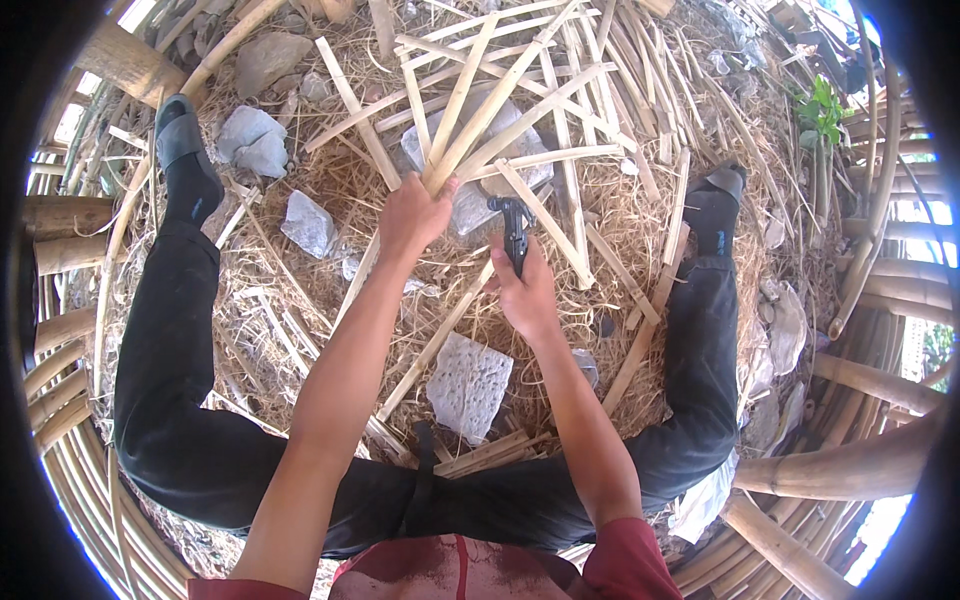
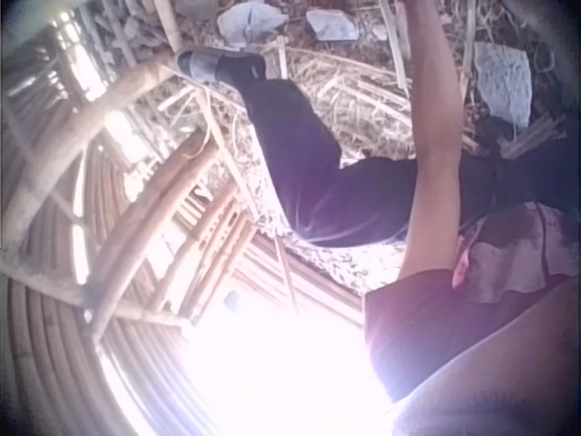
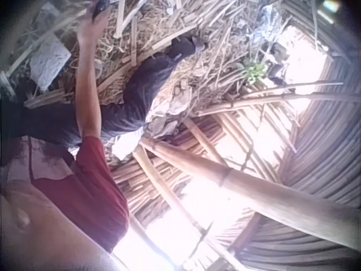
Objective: The person weaves bamboo strips together, using a hammer to tap a nail into the wood and a small knife to trim the strips.
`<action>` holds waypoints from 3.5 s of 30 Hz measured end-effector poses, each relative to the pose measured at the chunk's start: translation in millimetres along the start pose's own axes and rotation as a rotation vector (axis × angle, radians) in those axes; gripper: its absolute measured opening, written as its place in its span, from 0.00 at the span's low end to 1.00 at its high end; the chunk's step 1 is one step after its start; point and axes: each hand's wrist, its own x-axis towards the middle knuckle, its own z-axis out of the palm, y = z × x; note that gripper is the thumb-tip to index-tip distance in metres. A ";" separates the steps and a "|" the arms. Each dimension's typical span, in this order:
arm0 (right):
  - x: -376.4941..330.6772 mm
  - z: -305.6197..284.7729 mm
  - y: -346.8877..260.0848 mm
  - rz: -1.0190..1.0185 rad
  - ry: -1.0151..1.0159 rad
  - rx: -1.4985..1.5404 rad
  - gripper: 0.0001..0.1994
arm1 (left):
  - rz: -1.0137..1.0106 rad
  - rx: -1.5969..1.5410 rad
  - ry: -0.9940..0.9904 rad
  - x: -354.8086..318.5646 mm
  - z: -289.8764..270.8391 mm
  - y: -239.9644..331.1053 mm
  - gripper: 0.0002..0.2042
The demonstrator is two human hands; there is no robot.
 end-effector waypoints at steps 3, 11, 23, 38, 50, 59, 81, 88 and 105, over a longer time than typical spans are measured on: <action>-8.1 -4.8 4.3 0.016 -0.011 -0.026 0.20 | -0.007 0.007 -0.020 6.5 -1.6 -2.3 0.31; -24.6 -12.6 16.1 0.118 0.000 -0.062 0.18 | -0.032 0.037 -0.050 13.2 -4.7 -4.1 0.31; 48.7 -48.1 -55.0 -0.320 0.192 -0.730 0.15 | -0.051 -0.078 -0.098 7.5 -10.2 -0.8 0.33; 64.3 -25.9 -86.4 -0.388 0.293 -0.507 0.17 | -0.003 -0.104 -0.020 6.3 -5.0 -5.0 0.29; 142.8 -33.9 -65.0 -0.101 0.150 -0.663 0.15 | -0.042 -0.138 -0.077 3.3 -12.6 -2.3 0.27; 79.5 -35.9 -109.7 -0.291 0.195 -0.724 0.16 | -0.033 -0.182 -0.027 6.0 -5.2 -9.6 0.27; 70.8 -27.3 -55.0 -0.429 0.356 -0.683 0.19 | 0.043 -0.232 -0.005 3.2 -8.4 -6.8 0.26; 63.3 -19.1 -69.1 -0.408 0.546 -0.443 0.20 | -0.016 -0.194 -0.054 4.9 -8.7 -8.1 0.24; 68.8 -21.1 -88.5 -0.167 0.256 -0.720 0.20 | 0.023 -0.208 0.033 7.7 -13.1 -11.4 0.25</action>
